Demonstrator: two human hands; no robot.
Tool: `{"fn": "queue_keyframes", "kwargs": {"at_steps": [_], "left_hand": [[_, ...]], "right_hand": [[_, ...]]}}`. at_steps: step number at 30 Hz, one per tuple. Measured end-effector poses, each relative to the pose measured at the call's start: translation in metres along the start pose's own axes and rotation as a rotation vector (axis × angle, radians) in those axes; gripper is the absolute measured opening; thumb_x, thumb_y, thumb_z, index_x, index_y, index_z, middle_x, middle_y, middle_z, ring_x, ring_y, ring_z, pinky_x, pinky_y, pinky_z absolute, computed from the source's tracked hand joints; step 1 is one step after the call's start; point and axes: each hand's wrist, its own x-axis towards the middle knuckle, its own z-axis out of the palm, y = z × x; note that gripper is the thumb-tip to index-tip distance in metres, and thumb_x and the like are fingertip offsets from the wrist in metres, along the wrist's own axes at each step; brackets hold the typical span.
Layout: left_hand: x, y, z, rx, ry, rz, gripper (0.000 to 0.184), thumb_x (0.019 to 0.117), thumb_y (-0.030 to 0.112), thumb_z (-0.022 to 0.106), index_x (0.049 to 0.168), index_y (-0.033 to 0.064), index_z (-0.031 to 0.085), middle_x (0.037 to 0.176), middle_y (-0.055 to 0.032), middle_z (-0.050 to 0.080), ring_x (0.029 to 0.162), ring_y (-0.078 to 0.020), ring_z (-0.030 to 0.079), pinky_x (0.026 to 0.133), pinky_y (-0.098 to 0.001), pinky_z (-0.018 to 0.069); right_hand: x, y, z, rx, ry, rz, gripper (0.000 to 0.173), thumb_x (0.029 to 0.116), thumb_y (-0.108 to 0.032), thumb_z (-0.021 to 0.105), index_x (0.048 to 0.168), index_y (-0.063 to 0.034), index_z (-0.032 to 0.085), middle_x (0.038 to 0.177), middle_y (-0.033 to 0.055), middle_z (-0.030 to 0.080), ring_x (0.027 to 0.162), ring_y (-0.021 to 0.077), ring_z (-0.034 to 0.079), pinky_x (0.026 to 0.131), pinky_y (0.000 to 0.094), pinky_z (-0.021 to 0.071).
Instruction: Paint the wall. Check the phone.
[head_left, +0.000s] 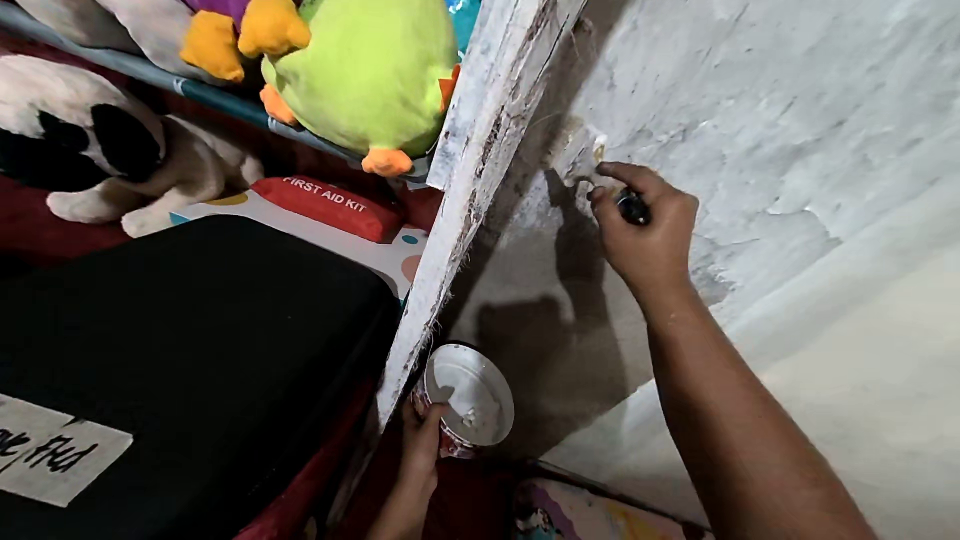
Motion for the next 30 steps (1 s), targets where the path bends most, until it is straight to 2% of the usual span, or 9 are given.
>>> {"fn": "queue_keyframes", "kwargs": {"at_steps": [4,8,13,15,18,21,23,27,30], "left_hand": [[0.002,0.001,0.001,-0.011,0.024,-0.001,0.062,0.0959,0.016,0.068,0.15,0.0091,0.039,0.123,-0.021,0.063,0.099,-0.0293,0.067,0.077,-0.0463,0.0587],[0.0,-0.001,0.001,-0.003,0.006,-0.001,0.066,0.096,0.016,0.067,0.153,0.0124,0.035,0.125,-0.0204,0.062,0.099,-0.0292,0.067,0.076,-0.0461,0.0586],[0.001,-0.003,0.001,-0.003,0.006,-0.019,0.069,0.0962,0.017,0.067,0.155,0.0138,0.031,0.129,-0.0217,0.059,0.105,-0.0323,0.065,0.079,-0.0498,0.0577],[0.0,-0.002,0.002,-0.013,0.021,-0.035,0.069,0.0968,0.018,0.067,0.155,0.014,0.032,0.13,-0.022,0.059,0.106,-0.0331,0.065,0.08,-0.051,0.0578],[0.0,-0.002,0.002,-0.015,0.028,-0.043,0.07,0.0966,0.017,0.068,0.155,0.0135,0.03,0.131,-0.0221,0.059,0.106,-0.0325,0.065,0.081,-0.0505,0.058],[-0.002,-0.004,0.002,-0.018,0.042,-0.08,0.072,0.0966,0.018,0.068,0.157,0.0154,0.028,0.131,-0.023,0.058,0.106,-0.0339,0.064,0.079,-0.0511,0.0564],[-0.002,-0.005,0.001,-0.025,0.055,-0.105,0.073,0.0969,0.02,0.067,0.157,0.0169,0.027,0.131,-0.0237,0.058,0.106,-0.0354,0.064,0.078,-0.0524,0.0561],[0.0,-0.004,-0.001,-0.037,0.056,-0.111,0.07,0.0969,0.019,0.067,0.156,0.0158,0.03,0.126,-0.0234,0.06,0.101,-0.0345,0.066,0.075,-0.0509,0.0575],[0.003,-0.003,-0.001,-0.046,0.068,-0.087,0.065,0.0967,0.018,0.067,0.152,0.0126,0.034,0.12,-0.0226,0.063,0.097,-0.0326,0.068,0.074,-0.049,0.0589]], "right_hand": [[-0.046,-0.008,0.033,0.009,-0.269,0.071,0.035,0.1,-0.012,0.059,0.133,0.0009,0.063,0.103,0.0214,0.071,0.078,0.0308,0.068,0.071,0.0494,0.0579],[-0.053,-0.021,0.033,0.035,-0.435,0.097,0.03,0.0985,-0.01,0.062,0.127,-0.0018,0.069,0.094,0.0175,0.072,0.072,0.0275,0.067,0.067,0.0472,0.0564],[-0.013,-0.017,0.017,0.05,-0.007,0.066,0.033,0.1002,-0.018,0.058,0.128,-0.0019,0.068,0.091,0.0133,0.071,0.066,0.0141,0.06,0.064,0.0318,0.0513],[-0.025,-0.014,0.037,0.098,0.026,0.102,0.035,0.1002,-0.017,0.058,0.13,-0.0006,0.066,0.093,0.0151,0.071,0.066,0.0154,0.061,0.063,0.0333,0.0521],[-0.092,-0.018,0.085,0.118,-0.261,0.19,0.038,0.1011,-0.017,0.059,0.134,0.002,0.062,0.106,0.0211,0.071,0.083,0.0298,0.07,0.076,0.048,0.0599],[-0.143,-0.034,0.116,0.097,-0.795,0.357,0.042,0.1049,-0.021,0.051,0.14,0.0005,0.058,0.12,0.0206,0.068,0.107,0.0311,0.068,0.098,0.0454,0.0531],[-0.155,-0.043,0.123,0.097,-0.917,0.369,0.041,0.1051,-0.019,0.049,0.139,0.0017,0.058,0.12,0.0213,0.068,0.107,0.0321,0.068,0.098,0.0456,0.0524],[-0.11,-0.046,0.102,0.12,-0.861,0.352,0.034,0.1048,-0.02,0.055,0.128,0.0014,0.065,0.111,0.0206,0.07,0.103,0.0329,0.067,0.096,0.0493,0.0525],[-0.065,-0.031,0.071,0.136,-0.458,0.23,0.03,0.1002,-0.016,0.062,0.125,-0.0018,0.069,0.097,0.0198,0.072,0.082,0.0316,0.069,0.077,0.0523,0.0567]]}}
